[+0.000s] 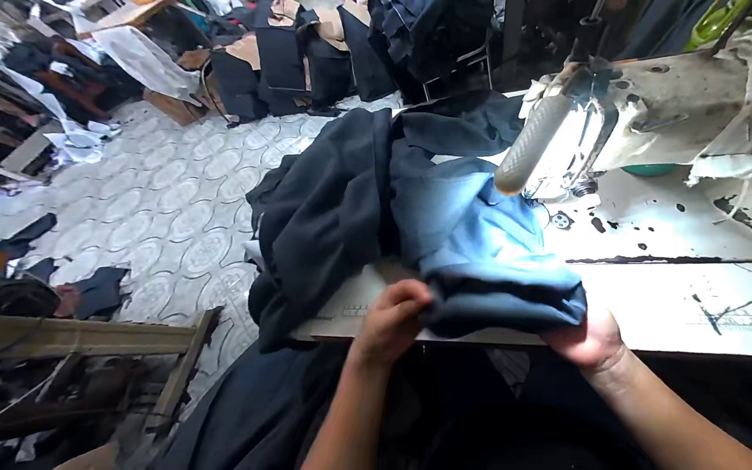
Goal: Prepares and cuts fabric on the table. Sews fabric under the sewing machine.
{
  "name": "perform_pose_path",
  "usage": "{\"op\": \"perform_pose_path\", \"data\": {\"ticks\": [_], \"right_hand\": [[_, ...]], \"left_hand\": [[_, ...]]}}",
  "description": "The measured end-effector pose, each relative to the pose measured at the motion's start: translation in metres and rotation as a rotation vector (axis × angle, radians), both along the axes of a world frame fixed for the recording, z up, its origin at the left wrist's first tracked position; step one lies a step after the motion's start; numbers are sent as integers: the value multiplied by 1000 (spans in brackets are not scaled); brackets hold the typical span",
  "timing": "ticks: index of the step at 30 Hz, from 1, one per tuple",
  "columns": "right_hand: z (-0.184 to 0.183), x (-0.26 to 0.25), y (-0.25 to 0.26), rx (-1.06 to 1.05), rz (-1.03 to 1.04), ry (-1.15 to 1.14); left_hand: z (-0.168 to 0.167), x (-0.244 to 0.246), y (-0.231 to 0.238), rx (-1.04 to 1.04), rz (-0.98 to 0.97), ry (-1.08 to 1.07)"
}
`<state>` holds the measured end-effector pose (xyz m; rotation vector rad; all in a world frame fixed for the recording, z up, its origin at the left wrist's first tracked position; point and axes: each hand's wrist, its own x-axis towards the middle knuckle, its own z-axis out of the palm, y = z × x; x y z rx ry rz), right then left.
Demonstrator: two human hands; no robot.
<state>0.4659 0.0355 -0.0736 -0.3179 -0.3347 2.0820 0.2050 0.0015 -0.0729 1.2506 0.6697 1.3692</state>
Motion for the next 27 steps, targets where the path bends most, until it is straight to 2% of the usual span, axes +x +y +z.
{"op": "perform_pose_path", "data": {"ticks": [1,2,3,4,5,7,8,9,10,11,12,13,14,15,16,17,19,21,23,24,27], "right_hand": [[-6,4,-1,15,19,-14],[-9,8,-5,46,63,-54],[-11,12,-10,90,124,-116],[-12,17,-13,135,195,-185],[-12,22,-11,176,262,-284],[0,26,-1,265,356,-492],[8,25,6,339,402,-574],[13,24,12,432,452,-641],[18,22,18,543,501,-707],[25,18,24,644,533,-773],[31,15,30,721,560,-826],[38,13,37,767,591,-855],[44,10,42,786,597,-892],[48,8,45,771,573,-928],[53,7,47,699,535,-936],[57,6,48,592,499,-920],[60,5,53,405,405,-858],[57,6,59,358,358,-805],[54,6,63,388,390,-757],[53,7,64,428,438,-712],[47,21,70,755,667,-647]], "left_hand": [[-3,3,-1,73,-194,-240],[-5,5,-1,144,-372,-313],[-6,6,1,189,-502,-285],[-3,7,5,202,-512,-150],[2,8,10,204,-381,54],[20,24,22,262,109,443],[31,33,29,335,246,541],[40,41,34,399,228,561],[46,46,41,418,103,559],[49,49,52,382,-48,611],[50,49,66,287,-162,776],[51,46,81,142,-184,1032],[52,42,97,-76,-134,1280],[49,37,114,-280,-27,1420],[43,29,126,-382,94,1473],[38,22,131,-353,202,1447],[42,17,118,-70,222,1203],[52,27,93,53,-88,960],[53,37,77,29,-406,844],[49,36,74,0,-477,703],[53,16,59,-97,-460,108]]}}
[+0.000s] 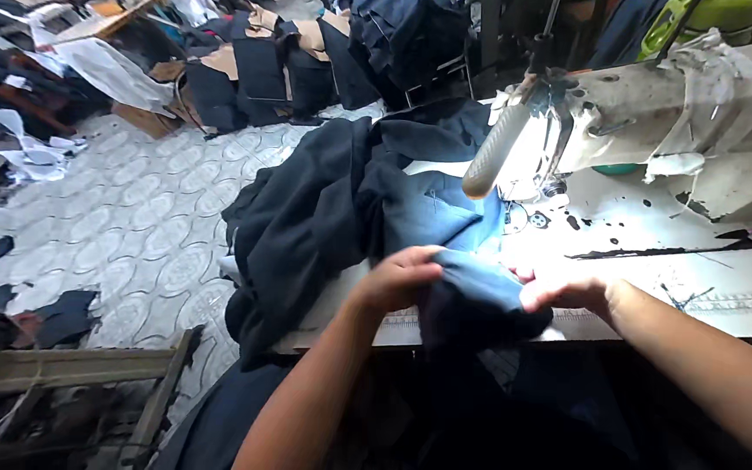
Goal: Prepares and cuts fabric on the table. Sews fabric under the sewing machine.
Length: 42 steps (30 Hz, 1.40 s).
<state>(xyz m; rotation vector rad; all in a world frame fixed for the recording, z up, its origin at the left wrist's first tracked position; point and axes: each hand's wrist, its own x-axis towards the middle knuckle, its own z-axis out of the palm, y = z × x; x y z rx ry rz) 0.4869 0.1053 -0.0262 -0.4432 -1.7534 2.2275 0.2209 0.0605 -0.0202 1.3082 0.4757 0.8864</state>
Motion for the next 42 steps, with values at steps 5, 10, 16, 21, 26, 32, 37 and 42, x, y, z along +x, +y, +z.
{"op": "perform_pose_path", "data": {"ticks": [5,10,16,21,26,32,37,42], "right_hand": [[46,27,7,547,300,-568],[1,25,-12,1487,-91,-806],[-64,33,-37,1616,-304,-308],[-71,33,-46,1602,-434,-276],[-79,38,-52,1546,-432,-250],[-76,36,-56,1577,-358,-289],[-73,35,-56,1603,-351,-309],[-80,34,-64,1475,-529,-387]], "left_hand": [[38,-17,-8,277,-396,597],[15,49,-33,378,-59,1708],[-53,52,-41,892,358,1120],[-64,55,-32,649,402,1180],[-82,46,-35,926,429,962],[-84,50,-38,923,453,1004],[-76,68,-37,828,556,1204],[-84,60,-37,1039,473,957]]}}
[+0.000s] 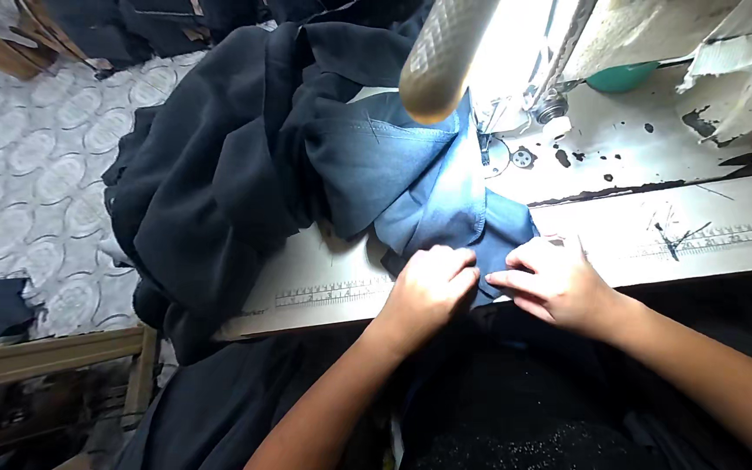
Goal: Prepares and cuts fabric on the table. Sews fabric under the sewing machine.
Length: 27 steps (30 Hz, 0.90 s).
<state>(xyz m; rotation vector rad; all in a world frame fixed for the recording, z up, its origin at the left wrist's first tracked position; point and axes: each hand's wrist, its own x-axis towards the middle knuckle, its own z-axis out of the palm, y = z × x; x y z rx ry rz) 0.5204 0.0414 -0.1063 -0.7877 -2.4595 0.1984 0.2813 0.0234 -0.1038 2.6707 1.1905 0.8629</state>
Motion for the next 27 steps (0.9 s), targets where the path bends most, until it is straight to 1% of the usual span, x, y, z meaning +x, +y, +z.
{"op": "perform_pose_path", "data": {"ticks": [1,3,6,9,12,14,17,19,23,27], "right_hand": [[-1,-1,-1,-17,-40,23],[-2,-3,-4,-78,-100,70],[-1,-8,-2,-185,-156,128],[0,-14,0,-221,-210,172],[1,-18,0,-207,-252,180],[0,-18,1,-174,-243,189],[-2,-16,1,-97,-184,166],[-1,-14,1,-86,-176,118],[6,-8,7,-251,-158,40],[12,-12,17,-393,-192,82]], "left_hand": [[-1,-2,-3,-33,-43,-25],[0,-4,-11,-88,-28,-13],[1,2,-16,-22,60,12],[-2,8,-15,7,141,-39],[-1,15,-13,-11,207,-50],[0,16,-13,-9,224,-60],[0,12,-13,-11,169,-62],[1,8,-15,-53,145,-9],[10,9,-13,-110,190,62],[11,11,-5,-91,251,41]]}}
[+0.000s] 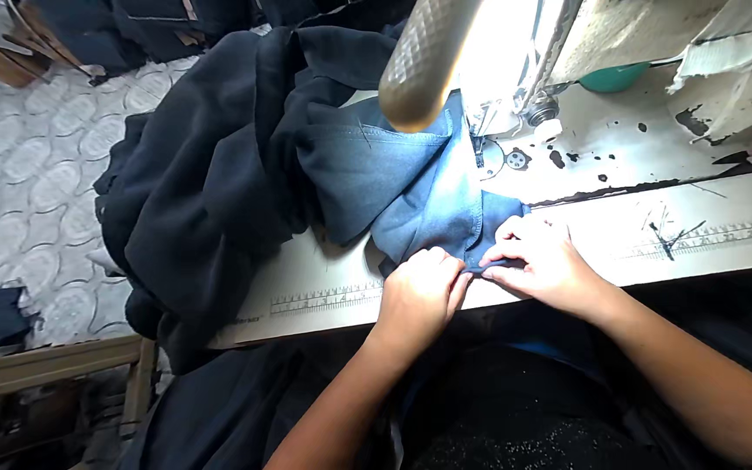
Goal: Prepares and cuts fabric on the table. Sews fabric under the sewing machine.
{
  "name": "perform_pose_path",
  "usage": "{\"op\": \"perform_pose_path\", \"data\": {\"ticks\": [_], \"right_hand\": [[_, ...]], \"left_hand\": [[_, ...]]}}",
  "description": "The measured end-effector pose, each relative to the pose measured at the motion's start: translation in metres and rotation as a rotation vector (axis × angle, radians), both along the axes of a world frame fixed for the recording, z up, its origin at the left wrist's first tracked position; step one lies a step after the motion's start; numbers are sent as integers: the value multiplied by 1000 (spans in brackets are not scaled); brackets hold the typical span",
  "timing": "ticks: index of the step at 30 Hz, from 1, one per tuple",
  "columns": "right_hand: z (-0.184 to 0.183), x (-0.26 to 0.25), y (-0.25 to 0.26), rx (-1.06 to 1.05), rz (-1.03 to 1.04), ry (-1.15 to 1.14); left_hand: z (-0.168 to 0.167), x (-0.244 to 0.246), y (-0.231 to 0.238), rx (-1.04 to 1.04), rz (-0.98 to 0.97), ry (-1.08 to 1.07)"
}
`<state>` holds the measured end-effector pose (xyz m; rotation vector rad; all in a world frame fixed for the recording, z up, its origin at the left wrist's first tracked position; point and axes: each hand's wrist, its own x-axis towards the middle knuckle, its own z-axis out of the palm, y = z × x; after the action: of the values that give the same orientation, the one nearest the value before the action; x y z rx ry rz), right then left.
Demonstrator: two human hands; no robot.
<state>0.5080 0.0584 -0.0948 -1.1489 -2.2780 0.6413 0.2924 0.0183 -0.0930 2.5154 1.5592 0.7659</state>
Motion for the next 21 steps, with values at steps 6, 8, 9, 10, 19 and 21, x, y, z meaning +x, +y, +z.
{"op": "perform_pose_path", "data": {"ticks": [6,8,9,10,19,21], "right_hand": [[2,-10,2,10,-90,-9],[6,-11,3,-12,-72,-46],[8,-10,3,-24,-57,-62],[9,-10,4,-42,-42,-74],[6,6,13,-185,122,29],[7,2,12,-153,116,-24]], "left_hand": [[6,5,3,-143,77,53],[8,4,5,-184,53,61],[10,3,5,-208,40,56],[11,3,5,-230,29,46],[-3,-4,1,-265,-75,-185],[4,0,1,-312,-53,-132]]}}
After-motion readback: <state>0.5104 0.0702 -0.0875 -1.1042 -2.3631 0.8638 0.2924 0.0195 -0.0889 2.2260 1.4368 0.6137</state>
